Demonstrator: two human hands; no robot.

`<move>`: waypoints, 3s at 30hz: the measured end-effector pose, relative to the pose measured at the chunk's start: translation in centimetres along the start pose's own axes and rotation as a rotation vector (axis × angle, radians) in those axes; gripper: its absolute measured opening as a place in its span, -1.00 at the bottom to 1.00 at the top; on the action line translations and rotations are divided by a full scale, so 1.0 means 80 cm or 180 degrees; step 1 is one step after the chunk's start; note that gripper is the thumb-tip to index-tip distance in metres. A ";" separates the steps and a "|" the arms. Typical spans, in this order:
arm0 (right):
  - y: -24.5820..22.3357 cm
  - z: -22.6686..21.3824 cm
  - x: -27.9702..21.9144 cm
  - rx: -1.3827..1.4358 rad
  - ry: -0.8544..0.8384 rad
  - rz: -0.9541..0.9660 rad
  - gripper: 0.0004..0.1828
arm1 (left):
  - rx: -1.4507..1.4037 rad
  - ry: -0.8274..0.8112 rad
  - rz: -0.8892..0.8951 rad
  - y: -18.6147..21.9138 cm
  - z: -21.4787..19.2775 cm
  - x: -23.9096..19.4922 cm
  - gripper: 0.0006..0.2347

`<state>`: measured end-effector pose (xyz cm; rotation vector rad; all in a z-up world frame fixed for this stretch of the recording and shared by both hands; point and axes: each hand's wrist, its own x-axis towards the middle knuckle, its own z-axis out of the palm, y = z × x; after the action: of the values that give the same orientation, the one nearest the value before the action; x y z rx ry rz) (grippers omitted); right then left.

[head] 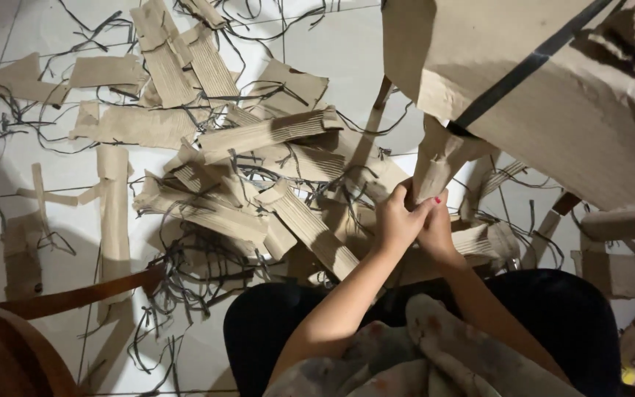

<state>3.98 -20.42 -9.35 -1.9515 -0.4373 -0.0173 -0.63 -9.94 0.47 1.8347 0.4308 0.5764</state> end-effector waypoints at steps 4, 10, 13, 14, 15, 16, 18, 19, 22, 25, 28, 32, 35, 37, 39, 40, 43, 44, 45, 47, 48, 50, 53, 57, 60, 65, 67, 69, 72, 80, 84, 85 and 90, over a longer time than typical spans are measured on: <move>-0.006 -0.004 -0.005 -0.0037 0.0009 -0.0131 -0.14 | 0.0008 -0.0127 0.0158 -0.028 0.010 -0.005 -0.53; -0.039 -0.021 -0.011 -0.0320 -0.0076 -0.0032 -0.02 | 0.0119 -0.0230 0.0212 -0.031 0.012 -0.004 -0.52; -0.061 -0.033 -0.005 -0.0538 -0.0068 0.0220 -0.03 | 0.0248 -0.0464 0.0094 -0.023 0.003 0.005 -0.51; -0.055 -0.036 -0.004 -0.0486 -0.0120 0.0261 -0.05 | 0.0290 -0.0635 0.0098 -0.026 0.002 0.012 -0.50; -0.048 -0.040 -0.007 -0.0432 -0.0177 0.0319 -0.08 | 0.0336 -0.0816 0.0089 -0.030 0.001 0.015 -0.49; -0.057 -0.047 -0.006 -0.0438 -0.0187 0.0357 -0.08 | 0.0336 -0.0840 0.0058 -0.032 -0.002 0.020 -0.49; -0.075 -0.061 -0.004 -0.0326 -0.0294 0.0701 -0.18 | 0.0450 -0.1196 0.0287 -0.036 -0.009 0.032 -0.50; -0.076 -0.067 -0.005 -0.0330 -0.0301 0.0726 -0.18 | 0.0448 -0.1211 0.0265 -0.038 -0.015 0.034 -0.50; -0.094 -0.081 -0.011 -0.0081 -0.0320 0.0642 -0.24 | 0.0609 -0.1690 0.0296 -0.034 -0.040 0.040 -0.45; -0.110 -0.088 -0.011 -0.0308 -0.0474 0.0799 -0.17 | 0.1460 -0.2379 -0.0048 0.006 -0.087 0.044 -0.35; -0.068 -0.091 -0.014 -0.0672 -0.0480 0.1191 -0.04 | 0.1875 -0.2895 -0.0577 0.055 -0.144 0.031 -0.40; -0.030 -0.098 -0.035 -0.1932 -0.0851 0.1357 -0.38 | 0.3077 -0.3410 -0.1282 0.035 -0.173 -0.014 -0.39; -0.028 -0.078 -0.058 -0.2315 -0.1269 0.1382 -0.51 | 0.3410 -0.3740 -0.1536 0.050 -0.177 -0.043 -0.38; -0.011 -0.051 -0.066 -0.2231 -0.1370 0.1309 -0.54 | 0.3226 -0.3879 -0.1577 0.061 -0.169 -0.046 -0.37; 0.023 -0.016 -0.072 -0.2255 -0.1633 0.1452 -0.35 | 0.2736 -0.3756 -0.1677 0.062 -0.155 -0.044 -0.39; 0.052 -0.002 -0.086 -0.2254 -0.1635 0.1449 -0.35 | 0.2737 -0.3752 -0.1678 0.049 -0.148 -0.043 -0.39; 0.098 0.028 -0.109 -0.3301 -0.0716 -0.0904 -0.60 | 0.2739 -0.3596 -0.1259 0.003 -0.121 -0.037 -0.47; 0.089 0.029 -0.108 -0.2978 -0.0825 -0.0783 -0.67 | 0.2795 -0.3540 -0.0986 -0.017 -0.109 -0.037 -0.51; 0.080 0.031 -0.105 -0.2653 -0.0930 -0.0676 -0.72 | 0.2848 -0.3469 -0.0714 -0.038 -0.096 -0.035 -0.54; 0.027 -0.008 -0.083 -0.2018 -0.1273 -0.0213 -0.78 | 0.2574 -0.3362 -0.0553 -0.022 -0.093 -0.032 -0.59; 0.000 -0.026 -0.073 -0.1365 -0.1611 0.0270 -0.81 | 0.2298 -0.3275 -0.0408 -0.015 -0.092 -0.032 -0.59; -0.074 -0.070 -0.050 -0.1021 -0.1534 0.0320 -0.85 | 0.2100 -0.3113 -0.0236 0.045 -0.110 -0.023 -0.71; -0.108 -0.117 -0.031 -0.0419 -0.1372 0.0615 -0.91 | 0.1894 -0.2780 0.0152 -0.001 -0.093 -0.031 -0.80; -0.111 -0.148 -0.019 0.0220 -0.1090 0.1102 -0.91 | 0.1688 -0.2459 0.0388 0.041 -0.115 -0.020 -0.81; -0.122 -0.136 -0.028 0.0482 -0.0991 0.1273 -0.87 | 0.1475 -0.2500 0.0096 0.034 -0.111 -0.022 -0.81; -0.158 -0.144 -0.032 0.0367 -0.0880 0.0956 -0.88 | 0.1313 -0.1967 0.0360 0.035 -0.114 -0.013 -0.78; -0.149 -0.154 -0.035 0.0336 -0.0799 0.1008 -0.89 | 0.1201 -0.1790 0.0524 0.039 -0.118 -0.010 -0.76; -0.128 -0.166 -0.039 0.0211 -0.0884 0.1025 -0.86 | 0.1211 -0.1606 0.0980 0.039 -0.121 -0.009 -0.73; -0.121 -0.188 -0.033 -0.0177 -0.1605 0.0963 -0.74 | 0.1420 -0.1519 0.1082 0.038 -0.106 -0.013 -0.82; -0.145 -0.154 -0.032 0.0574 -0.2055 0.1089 -0.54 | 0.1481 -0.1477 0.1435 0.043 -0.093 -0.037 -0.87; -0.129 -0.179 -0.037 -0.0577 -0.1345 0.0749 -0.79 | 0.1221 -0.1668 0.1220 0.049 -0.095 -0.036 -0.93; -0.139 -0.197 -0.034 -0.0573 -0.1339 0.0746 -0.79 | 0.1225 -0.1670 0.1227 0.042 -0.095 -0.032 -0.93; -0.169 -0.271 -0.027 -0.2634 -0.1913 0.1901 -0.69 | 0.2060 -0.2553 0.0231 0.026 -0.109 -0.029 -0.63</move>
<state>1.86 -35.62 11.15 -2.8323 -0.2147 0.9188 -7.56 -5.23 4.36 2.5072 -0.0130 -0.3254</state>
